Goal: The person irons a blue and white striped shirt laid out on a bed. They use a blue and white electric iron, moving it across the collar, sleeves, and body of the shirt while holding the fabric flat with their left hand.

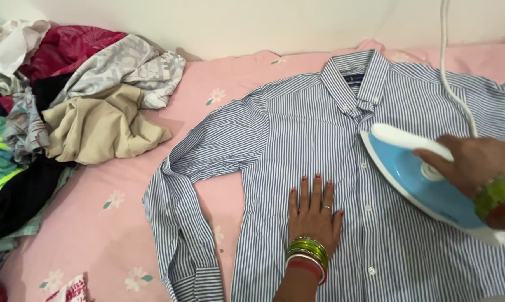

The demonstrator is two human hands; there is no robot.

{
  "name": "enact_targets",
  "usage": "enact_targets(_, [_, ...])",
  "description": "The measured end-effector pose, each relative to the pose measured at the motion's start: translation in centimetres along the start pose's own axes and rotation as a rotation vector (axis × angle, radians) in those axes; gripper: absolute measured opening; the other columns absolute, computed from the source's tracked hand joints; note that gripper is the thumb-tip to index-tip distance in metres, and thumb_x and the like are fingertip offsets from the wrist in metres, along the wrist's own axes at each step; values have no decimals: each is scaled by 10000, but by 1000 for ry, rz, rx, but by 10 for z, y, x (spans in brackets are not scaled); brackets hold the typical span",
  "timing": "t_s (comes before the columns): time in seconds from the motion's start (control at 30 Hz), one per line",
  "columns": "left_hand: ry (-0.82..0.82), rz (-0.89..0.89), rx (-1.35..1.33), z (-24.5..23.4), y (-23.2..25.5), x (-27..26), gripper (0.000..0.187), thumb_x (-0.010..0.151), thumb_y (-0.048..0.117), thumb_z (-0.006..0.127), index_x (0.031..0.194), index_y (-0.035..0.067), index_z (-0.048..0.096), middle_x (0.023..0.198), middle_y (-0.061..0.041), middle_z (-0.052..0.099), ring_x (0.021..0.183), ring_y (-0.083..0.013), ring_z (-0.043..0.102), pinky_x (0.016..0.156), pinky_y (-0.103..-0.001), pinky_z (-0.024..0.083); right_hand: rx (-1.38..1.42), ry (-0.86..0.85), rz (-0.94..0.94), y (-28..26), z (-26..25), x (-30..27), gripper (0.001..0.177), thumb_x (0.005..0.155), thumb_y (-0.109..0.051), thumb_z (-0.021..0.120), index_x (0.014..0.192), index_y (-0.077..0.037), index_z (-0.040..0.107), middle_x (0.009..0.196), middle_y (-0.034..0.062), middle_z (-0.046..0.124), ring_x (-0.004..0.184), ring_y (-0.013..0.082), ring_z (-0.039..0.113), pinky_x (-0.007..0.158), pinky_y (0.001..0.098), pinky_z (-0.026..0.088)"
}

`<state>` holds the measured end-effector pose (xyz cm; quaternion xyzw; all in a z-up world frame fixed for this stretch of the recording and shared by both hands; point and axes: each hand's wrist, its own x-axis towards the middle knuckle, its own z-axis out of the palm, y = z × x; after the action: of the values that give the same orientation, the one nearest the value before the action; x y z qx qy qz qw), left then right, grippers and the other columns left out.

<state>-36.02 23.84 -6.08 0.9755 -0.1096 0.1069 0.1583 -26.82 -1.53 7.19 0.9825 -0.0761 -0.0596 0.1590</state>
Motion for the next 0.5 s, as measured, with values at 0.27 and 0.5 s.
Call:
enact_targets(0.27, [-43,-6,-37,-7,-1,0,640,1026,451,299,1588,147,266,1675,-112,172,1557,-343,23,1226,-527,4,-49,37,35,-7,-23,50,630,1021,-719,403,1192,-240,776,759,44,785,635,213,777,552,364,637])
enact_targets(0.5, [-68,-22,-68,-15,0,3,641,1005,435,315,1581,160,266,1666,-103,185,1549,-325,42,1227,-519,8,-8,19,-96,22,1,6,551,964,-690,523,1197,-263,783,716,-3,798,569,168,746,560,316,614])
